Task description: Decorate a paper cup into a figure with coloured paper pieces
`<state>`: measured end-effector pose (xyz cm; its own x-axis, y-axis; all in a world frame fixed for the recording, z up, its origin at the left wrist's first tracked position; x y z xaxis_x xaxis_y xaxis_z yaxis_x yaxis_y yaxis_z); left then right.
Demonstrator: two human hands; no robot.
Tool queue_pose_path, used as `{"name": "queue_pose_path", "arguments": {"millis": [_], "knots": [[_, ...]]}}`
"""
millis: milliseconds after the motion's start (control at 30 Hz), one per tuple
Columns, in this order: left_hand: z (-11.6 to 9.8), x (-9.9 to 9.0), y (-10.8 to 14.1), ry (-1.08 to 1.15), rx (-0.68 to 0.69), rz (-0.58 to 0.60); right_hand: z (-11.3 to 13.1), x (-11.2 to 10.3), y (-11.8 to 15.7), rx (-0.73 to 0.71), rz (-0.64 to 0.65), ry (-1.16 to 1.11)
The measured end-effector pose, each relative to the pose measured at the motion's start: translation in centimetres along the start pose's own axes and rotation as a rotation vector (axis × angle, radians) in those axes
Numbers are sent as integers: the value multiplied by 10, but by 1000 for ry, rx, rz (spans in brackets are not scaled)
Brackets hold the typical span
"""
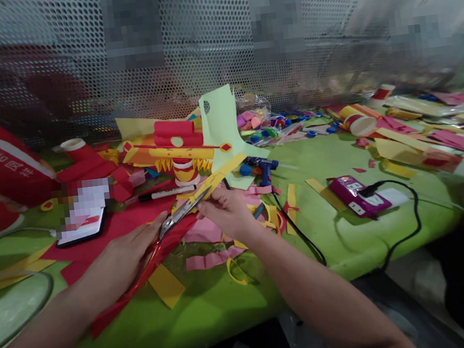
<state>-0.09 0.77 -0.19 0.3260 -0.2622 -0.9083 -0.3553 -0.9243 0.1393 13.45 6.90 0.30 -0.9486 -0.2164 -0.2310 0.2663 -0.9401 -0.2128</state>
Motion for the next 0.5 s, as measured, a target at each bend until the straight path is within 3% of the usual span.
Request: {"name": "queue_pose_path", "arguments": {"millis": [267, 500], "knots": [[7, -3, -2, 38, 100, -48, 1, 8, -1, 64, 152, 0], [9, -5, -4, -55, 94, -32, -6, 11, 4, 103, 303, 14]]}}
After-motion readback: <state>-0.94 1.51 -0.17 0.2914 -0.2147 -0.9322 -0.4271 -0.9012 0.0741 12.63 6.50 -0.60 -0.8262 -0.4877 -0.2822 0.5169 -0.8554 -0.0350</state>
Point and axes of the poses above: each hand's wrist, its own y-axis away from the middle knuckle, its own x-axis out of the palm, z = x × y, the point moved 10 cm from there along -y, towards the middle knuckle, and after that the axes turned 13 degrees about y, right-handed, at the moved point
